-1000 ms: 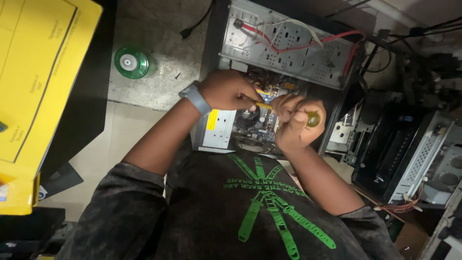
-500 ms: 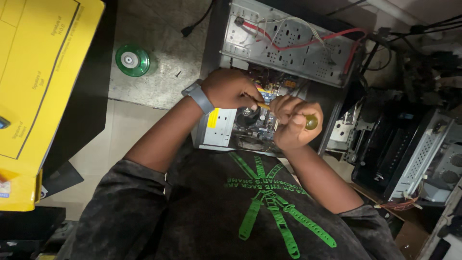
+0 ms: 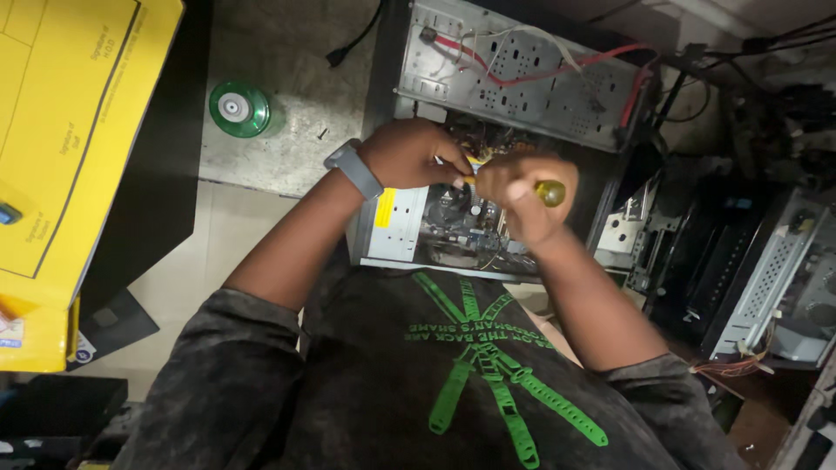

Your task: The person uses a screwdriver to tighten screws on the motherboard inside an open computer case. They repeatedly adjust their grip and position while working on the internal components.

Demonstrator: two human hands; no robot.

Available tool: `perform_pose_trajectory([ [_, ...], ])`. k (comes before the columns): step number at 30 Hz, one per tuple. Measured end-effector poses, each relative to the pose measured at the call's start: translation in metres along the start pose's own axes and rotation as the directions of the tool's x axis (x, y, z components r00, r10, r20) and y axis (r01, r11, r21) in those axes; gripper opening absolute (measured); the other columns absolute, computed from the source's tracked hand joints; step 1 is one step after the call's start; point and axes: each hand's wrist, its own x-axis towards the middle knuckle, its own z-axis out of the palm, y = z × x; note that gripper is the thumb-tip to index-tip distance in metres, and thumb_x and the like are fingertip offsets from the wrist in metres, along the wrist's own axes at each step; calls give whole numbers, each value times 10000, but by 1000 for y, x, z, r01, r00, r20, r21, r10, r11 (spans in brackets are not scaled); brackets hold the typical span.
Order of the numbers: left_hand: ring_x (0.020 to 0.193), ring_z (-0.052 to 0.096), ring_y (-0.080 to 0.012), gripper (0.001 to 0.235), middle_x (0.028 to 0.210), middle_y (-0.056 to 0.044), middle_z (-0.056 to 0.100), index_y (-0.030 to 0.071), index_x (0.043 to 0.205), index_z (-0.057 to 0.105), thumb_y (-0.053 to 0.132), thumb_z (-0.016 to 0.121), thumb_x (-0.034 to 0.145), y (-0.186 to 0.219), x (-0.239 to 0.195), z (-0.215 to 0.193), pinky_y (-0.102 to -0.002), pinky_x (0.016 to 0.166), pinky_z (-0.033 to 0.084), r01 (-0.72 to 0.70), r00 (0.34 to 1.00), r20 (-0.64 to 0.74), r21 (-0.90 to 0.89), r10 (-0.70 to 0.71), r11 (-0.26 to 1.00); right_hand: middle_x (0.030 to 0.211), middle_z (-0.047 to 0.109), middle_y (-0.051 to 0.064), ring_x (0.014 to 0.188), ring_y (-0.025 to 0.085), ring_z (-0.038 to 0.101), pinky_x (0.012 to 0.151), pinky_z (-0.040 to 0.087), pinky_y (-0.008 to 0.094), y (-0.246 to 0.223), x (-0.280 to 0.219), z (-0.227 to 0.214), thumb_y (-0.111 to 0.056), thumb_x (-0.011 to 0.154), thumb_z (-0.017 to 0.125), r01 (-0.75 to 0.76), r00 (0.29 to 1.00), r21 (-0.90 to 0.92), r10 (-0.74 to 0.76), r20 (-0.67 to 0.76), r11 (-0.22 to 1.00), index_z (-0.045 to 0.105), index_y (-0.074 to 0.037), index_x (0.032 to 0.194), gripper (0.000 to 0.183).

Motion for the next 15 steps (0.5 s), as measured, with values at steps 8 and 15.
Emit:
perform_pose_trajectory([
  [8, 827, 755, -252, 226, 931, -95, 768, 161, 1069, 791, 222, 789, 852, 5, -6, 1, -360, 745, 562, 48, 999, 25, -67, -47, 997, 506, 420, 33, 452, 142, 417, 521, 360, 323, -12, 48, -22, -133, 899, 667, -287, 739, 7, 217, 637, 958, 305, -130, 557, 498],
  [15, 823, 748, -284, 100, 910, -84, 764, 160, 968, 802, 195, 803, 875, 16, -17, 7, -374, 725, 568, -29, 974, -224, 27, 35, 999, 899, 614, 73, 822, 135, 604, 749, 510, 299, -28, 27, 17, -86, 985, 639, -227, 973, -213, 232, 2, 950, 512, -50, 850, 188],
])
